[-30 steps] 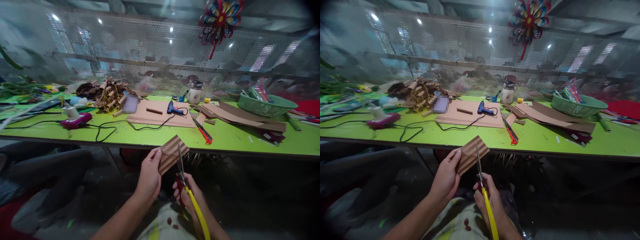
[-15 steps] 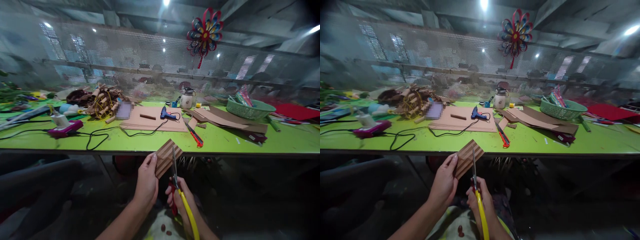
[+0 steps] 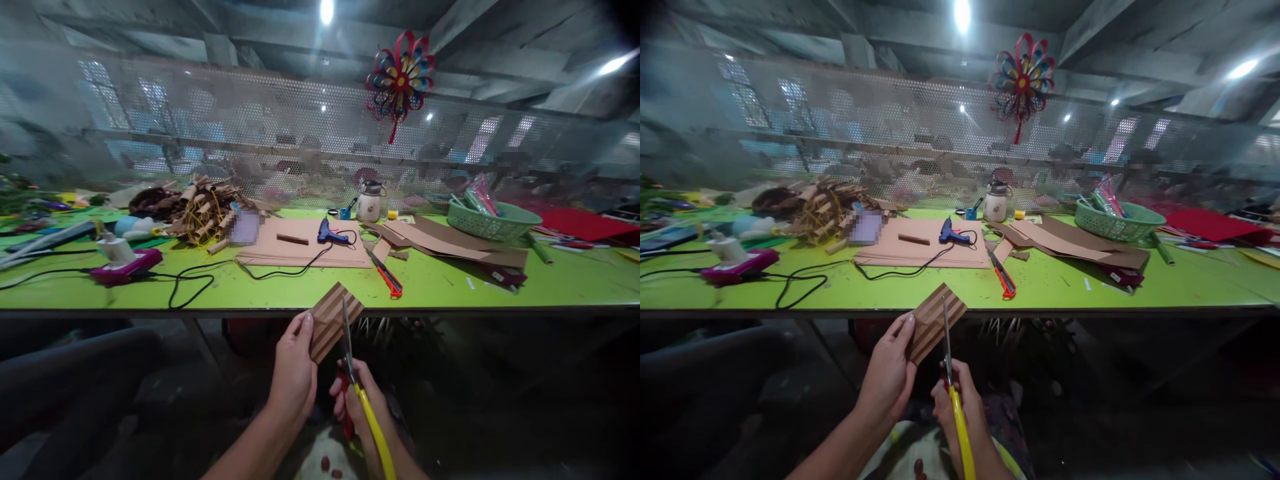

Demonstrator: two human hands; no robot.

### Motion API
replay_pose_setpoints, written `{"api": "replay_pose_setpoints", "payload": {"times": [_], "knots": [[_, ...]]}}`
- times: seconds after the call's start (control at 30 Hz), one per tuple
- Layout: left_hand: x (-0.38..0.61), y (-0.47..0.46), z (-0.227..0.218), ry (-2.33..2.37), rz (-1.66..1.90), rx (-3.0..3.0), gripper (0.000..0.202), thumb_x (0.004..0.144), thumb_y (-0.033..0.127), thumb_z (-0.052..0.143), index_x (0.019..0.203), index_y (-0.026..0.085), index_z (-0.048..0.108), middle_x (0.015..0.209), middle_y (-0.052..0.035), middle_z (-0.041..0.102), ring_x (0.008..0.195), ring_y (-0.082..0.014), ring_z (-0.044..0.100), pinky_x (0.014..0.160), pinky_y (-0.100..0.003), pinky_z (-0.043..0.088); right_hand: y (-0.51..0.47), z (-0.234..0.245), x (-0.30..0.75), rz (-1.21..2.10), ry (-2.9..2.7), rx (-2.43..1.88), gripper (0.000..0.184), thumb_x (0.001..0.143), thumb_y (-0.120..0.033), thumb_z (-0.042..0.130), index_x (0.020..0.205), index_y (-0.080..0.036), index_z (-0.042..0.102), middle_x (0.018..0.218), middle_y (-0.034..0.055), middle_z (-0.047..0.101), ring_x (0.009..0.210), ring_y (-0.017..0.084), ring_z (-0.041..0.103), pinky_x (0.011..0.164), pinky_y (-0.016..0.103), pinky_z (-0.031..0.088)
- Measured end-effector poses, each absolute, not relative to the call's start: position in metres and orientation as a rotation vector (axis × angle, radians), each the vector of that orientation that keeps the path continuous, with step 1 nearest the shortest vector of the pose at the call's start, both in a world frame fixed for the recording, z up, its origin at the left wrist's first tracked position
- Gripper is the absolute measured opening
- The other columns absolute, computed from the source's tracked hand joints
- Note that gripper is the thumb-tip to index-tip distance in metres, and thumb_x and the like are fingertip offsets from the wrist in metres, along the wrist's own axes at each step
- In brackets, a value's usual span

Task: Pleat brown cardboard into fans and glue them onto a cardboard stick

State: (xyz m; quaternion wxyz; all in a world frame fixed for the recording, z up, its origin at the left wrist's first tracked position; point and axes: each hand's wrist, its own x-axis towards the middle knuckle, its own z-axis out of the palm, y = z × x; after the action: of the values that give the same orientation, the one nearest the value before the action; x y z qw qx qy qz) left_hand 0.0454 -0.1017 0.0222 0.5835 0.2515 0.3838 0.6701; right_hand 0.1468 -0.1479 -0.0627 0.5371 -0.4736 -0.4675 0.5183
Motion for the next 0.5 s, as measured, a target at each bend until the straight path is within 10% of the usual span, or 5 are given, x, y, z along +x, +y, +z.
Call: {"api": "replay_pose_setpoints", "payload": {"times": [0.5], "knots": [[0.0480, -0.0979, 0.0215, 0.910, 1.584, 0.566, 0.032, 0.068, 0.036, 0.071, 0.091, 0.016, 0.061, 0.093, -0.0049, 0.069, 0.094, -0.0204, 0.062, 0.083, -0.030, 0.047, -0.1496, -0.0684, 0.1476, 1.231, -1.120, -1.101, 0.057, 0.077, -0.065, 0.054, 0.112, -0.021, 0.048, 0.078, 0.0014, 0.061, 0.054, 0.009, 0.053, 0.048, 0.020, 0.041]]}}
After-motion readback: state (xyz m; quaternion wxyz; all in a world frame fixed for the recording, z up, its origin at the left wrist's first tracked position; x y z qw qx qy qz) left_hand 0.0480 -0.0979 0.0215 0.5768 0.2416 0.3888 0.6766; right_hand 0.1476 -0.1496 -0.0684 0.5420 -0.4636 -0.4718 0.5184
